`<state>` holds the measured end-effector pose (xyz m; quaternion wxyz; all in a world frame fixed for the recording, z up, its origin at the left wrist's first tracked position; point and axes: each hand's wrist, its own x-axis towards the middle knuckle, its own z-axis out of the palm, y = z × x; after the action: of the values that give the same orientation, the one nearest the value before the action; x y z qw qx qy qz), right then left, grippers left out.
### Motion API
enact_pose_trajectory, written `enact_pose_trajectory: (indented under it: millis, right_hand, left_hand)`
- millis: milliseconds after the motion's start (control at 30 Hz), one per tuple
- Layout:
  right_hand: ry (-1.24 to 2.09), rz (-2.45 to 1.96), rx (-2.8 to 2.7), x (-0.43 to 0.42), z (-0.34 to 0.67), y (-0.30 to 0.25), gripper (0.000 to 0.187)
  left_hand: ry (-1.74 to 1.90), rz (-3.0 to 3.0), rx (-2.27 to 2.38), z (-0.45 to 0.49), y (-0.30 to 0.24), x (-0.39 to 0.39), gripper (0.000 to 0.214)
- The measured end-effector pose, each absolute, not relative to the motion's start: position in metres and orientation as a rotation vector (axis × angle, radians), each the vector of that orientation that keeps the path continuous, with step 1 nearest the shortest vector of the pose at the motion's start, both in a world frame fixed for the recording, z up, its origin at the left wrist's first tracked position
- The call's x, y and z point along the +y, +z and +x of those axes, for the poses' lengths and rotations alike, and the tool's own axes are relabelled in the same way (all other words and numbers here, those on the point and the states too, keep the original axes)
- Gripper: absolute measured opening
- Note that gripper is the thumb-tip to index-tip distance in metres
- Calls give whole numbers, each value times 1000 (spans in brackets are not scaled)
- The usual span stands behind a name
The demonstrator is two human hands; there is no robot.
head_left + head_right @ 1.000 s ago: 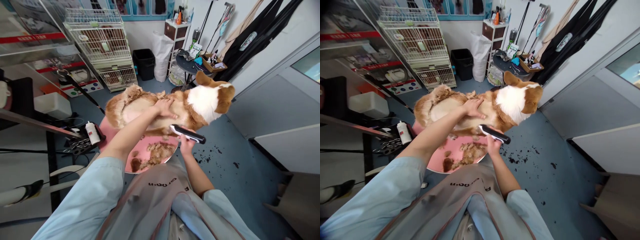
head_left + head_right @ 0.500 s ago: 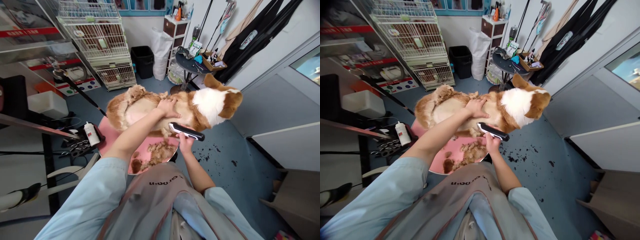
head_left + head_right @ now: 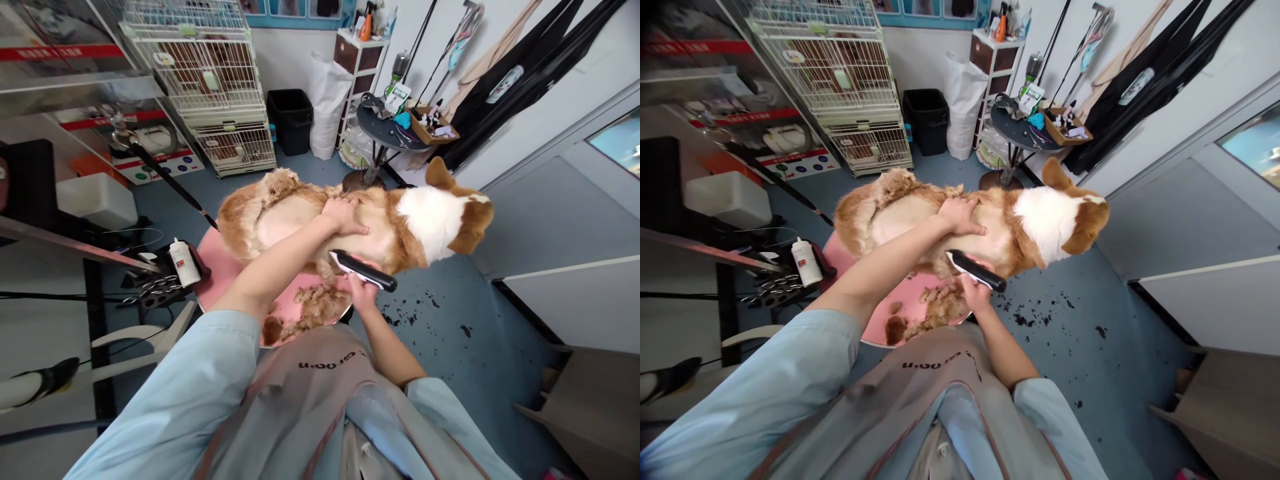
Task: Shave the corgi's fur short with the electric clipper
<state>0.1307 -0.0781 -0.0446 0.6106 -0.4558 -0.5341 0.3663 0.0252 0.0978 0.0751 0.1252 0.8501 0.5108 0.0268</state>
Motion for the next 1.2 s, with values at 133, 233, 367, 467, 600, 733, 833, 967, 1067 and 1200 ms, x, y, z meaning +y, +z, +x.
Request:
enact_pose_trajectory:
  millis: [133, 233, 367, 467, 600, 733, 833, 967, 1067, 1200]
  right_hand:
    - [826, -1011, -1384, -83, 108, -49, 37]
    - [795, -998, -1453, -92, 109, -47, 35]
    - [690, -1037, -1258, -91, 123, -48, 35]
    - [783, -1055, -1261, -84, 116, -56, 37]
    - [876, -1034, -1373, -84, 99, -62, 41]
    - [827, -1036, -1374, -89, 107, -54, 41]
    - [747, -1085, -1285, -87, 114, -48, 36]
    - [804, -1058, -1389, -80, 101, -46, 36]
    - [868, -994, -1510, -80, 93, -47, 39]
    - [790, -1014, -1435, -83, 97, -42, 38]
  left_hand:
    - [19, 2451, 1464, 24, 79, 99, 107]
    - [-43, 2540, 1327, 7, 84, 92, 119]
    - [-121, 2662, 1266, -17, 88, 78, 128]
    - [-60, 2650, 1326, -18, 89, 75, 119]
    - [-31, 2590, 1353, -10, 89, 84, 110]
    - [-3, 2557, 1383, -10, 89, 90, 105]
    - [36, 2557, 1391, -10, 90, 92, 102]
    - [-38, 2514, 1436, -8, 95, 92, 93]
    - [-50, 2511, 1457, -8, 96, 93, 91]
    - [-20, 2497, 1475, -7, 93, 95, 96]
